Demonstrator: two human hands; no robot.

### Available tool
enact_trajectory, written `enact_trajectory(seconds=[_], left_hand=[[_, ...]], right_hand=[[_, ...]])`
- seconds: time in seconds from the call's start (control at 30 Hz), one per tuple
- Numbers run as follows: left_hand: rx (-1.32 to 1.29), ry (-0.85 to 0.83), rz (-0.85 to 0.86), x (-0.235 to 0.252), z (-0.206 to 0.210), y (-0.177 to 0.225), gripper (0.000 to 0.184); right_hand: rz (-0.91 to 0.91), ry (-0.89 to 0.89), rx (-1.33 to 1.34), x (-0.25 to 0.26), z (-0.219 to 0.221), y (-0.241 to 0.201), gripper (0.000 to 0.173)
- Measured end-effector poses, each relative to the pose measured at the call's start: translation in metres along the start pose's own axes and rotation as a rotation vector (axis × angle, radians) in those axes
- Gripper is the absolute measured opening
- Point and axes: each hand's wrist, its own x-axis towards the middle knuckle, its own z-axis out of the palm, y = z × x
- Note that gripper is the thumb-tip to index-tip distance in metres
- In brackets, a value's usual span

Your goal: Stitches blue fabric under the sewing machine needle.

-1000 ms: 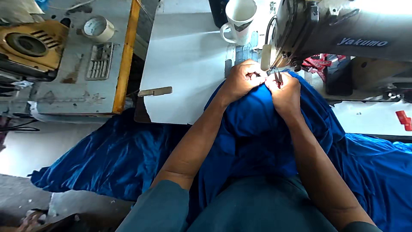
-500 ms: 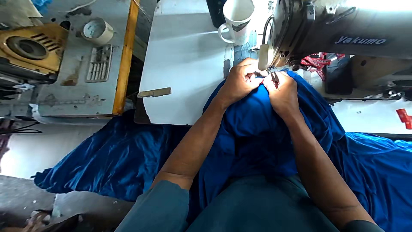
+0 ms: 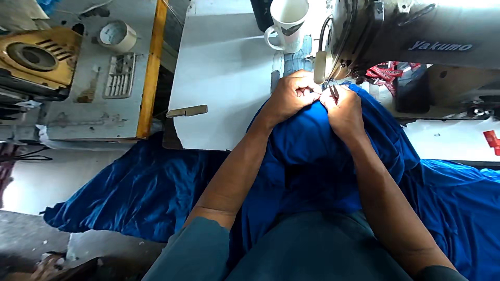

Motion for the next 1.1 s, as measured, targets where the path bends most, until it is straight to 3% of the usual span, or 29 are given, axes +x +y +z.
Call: enact_trajectory(seconds=[0.5, 0.73, 0.9, 1.1], left_hand=[[0.113, -0.004, -0.006, -0.001, 0.004, 0.006, 0.007], [0.146, 0.005, -0.055, 0.002, 0.011, 0.007, 0.013], [0.173, -0.065, -0.064, 0.007, 0.008, 0.002, 0.015], [0.273, -0.258, -0.084, 0.024, -0.002, 0.010, 0.017]], right_hand=[[-0.004, -0.014, 0.006, 0.001, 0.002, 0.002, 0.019], [-0.053, 0.116, 0.012, -0.002, 0.012, 0.005, 0.022], [-0.072, 0.079, -0.006, -0.002, -0.007, 0.006, 0.024], [-0.128, 0.185, -0.099, -0.010, -0.030, 0.032, 0.024]])
